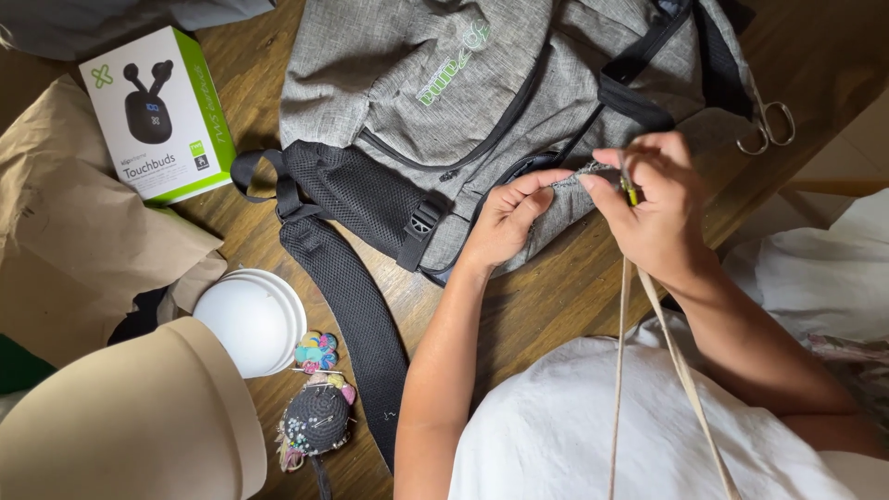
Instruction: The person sews a grey backpack by hand using a needle and thread, joining the fabric edges of a seam.
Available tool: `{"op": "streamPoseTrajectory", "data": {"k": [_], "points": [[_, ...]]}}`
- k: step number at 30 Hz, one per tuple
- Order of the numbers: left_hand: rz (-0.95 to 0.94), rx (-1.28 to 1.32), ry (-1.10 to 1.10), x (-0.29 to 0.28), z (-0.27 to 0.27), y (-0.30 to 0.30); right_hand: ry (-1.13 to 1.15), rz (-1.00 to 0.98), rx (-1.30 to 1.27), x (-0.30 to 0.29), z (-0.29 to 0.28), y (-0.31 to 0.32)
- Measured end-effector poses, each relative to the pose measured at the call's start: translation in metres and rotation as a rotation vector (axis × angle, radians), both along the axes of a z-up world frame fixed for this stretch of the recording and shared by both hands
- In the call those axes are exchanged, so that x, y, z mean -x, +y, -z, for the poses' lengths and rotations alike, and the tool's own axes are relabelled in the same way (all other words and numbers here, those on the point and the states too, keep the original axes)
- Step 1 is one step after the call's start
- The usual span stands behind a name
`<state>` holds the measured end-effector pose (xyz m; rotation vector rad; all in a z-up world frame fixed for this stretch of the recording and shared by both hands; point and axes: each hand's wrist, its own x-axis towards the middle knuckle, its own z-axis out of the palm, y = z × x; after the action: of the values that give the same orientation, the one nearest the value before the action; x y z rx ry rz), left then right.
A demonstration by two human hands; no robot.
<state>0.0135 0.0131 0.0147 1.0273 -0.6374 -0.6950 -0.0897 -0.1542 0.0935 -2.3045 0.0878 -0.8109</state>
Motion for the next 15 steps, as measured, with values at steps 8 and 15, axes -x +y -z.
{"op": "streamPoseTrajectory", "data": {"k": [8,15], "points": [[0.014,-0.039,-0.027,0.001,0.008,-0.001,0.194,-0.015,0.092,0.005,0.001,-0.023],[-0.187,-0.18,-0.371,0.0,-0.045,-0.021,0.261,0.003,0.042,-0.002,0.015,-0.026]]}}
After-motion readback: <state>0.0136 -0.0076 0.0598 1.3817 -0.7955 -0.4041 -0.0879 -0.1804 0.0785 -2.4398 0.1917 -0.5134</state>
